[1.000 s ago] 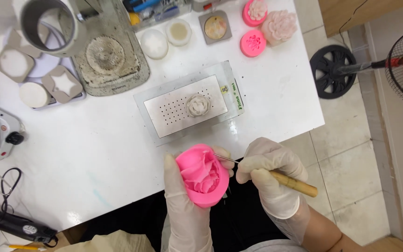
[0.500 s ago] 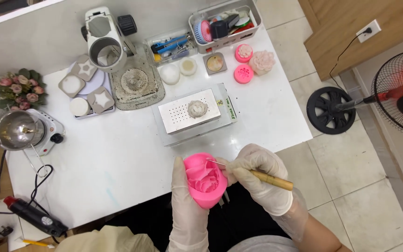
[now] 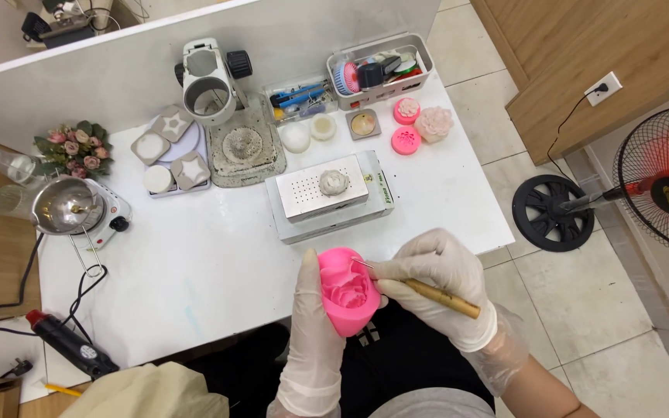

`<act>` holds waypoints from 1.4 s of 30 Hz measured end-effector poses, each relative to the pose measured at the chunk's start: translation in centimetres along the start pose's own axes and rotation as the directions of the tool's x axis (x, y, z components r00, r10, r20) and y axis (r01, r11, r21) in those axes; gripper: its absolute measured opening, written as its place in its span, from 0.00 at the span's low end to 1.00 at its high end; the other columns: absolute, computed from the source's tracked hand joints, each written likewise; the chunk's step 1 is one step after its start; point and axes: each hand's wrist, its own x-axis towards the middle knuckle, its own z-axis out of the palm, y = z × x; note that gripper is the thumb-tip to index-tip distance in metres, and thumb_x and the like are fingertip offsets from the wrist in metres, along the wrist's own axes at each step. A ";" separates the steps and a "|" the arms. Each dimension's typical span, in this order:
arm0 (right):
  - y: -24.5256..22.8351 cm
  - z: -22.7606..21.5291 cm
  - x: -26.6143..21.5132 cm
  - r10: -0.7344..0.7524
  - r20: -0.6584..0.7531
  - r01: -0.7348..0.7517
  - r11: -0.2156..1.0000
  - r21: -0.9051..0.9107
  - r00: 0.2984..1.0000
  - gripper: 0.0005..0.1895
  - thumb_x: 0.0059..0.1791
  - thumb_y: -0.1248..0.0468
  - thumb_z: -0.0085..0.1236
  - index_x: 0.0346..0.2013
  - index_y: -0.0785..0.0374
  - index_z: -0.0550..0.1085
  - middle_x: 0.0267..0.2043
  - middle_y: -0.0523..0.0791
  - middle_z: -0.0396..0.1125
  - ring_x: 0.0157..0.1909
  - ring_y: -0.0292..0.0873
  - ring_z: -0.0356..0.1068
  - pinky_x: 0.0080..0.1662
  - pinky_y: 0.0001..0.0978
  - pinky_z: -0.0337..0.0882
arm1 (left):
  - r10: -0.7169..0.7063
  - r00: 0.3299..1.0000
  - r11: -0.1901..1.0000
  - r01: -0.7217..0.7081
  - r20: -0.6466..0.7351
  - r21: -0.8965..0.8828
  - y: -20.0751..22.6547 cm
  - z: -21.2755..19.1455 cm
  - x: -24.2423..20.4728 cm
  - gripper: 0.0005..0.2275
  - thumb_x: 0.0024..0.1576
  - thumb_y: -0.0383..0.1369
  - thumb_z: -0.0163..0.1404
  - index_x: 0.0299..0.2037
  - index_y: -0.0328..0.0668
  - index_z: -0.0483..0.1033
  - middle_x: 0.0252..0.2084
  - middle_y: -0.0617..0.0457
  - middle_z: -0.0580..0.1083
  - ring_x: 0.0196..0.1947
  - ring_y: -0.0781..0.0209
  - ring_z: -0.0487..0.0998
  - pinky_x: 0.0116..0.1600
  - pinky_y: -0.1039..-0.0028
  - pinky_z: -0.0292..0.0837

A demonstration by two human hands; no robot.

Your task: Refine and detail a wax rose inside a silicone mold using a needle tool.

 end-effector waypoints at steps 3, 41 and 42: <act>0.0 -0.5 -0.1 0.046 0.012 -0.047 0.988 0.146 0.999 0.10 0.40 0.66 0.72 0.34 0.58 0.82 0.40 0.43 0.71 0.40 0.38 0.73 0.42 0.27 0.75 | -0.017 1.000 0.999 0.017 0.003 0.037 0.5 0.6 -0.5 0.29 0.64 0.54 0.34 0.43 0.30 0.75 0.35 0.40 0.79 0.33 0.50 0.82 0.37 0.64 0.81; 10.1 4.7 4.3 -0.098 0.166 0.054 0.966 0.254 0.981 0.13 0.49 0.71 0.66 0.46 0.64 0.74 0.54 0.54 0.74 0.55 0.54 0.78 0.60 0.43 0.77 | -0.284 0.953 0.959 0.281 -0.102 -0.039 1.9 -1.2 9.7 0.26 0.63 0.52 0.39 0.49 0.31 0.73 0.37 0.40 0.78 0.33 0.50 0.82 0.35 0.63 0.82; 10.6 5.0 4.3 -0.069 0.171 0.017 0.958 0.287 0.983 0.11 0.51 0.71 0.65 0.46 0.64 0.73 0.55 0.55 0.73 0.57 0.55 0.77 0.60 0.43 0.78 | -0.279 0.957 0.960 0.277 -0.077 -0.032 2.0 -1.5 10.1 0.27 0.64 0.52 0.39 0.49 0.29 0.73 0.37 0.38 0.78 0.33 0.49 0.83 0.35 0.63 0.82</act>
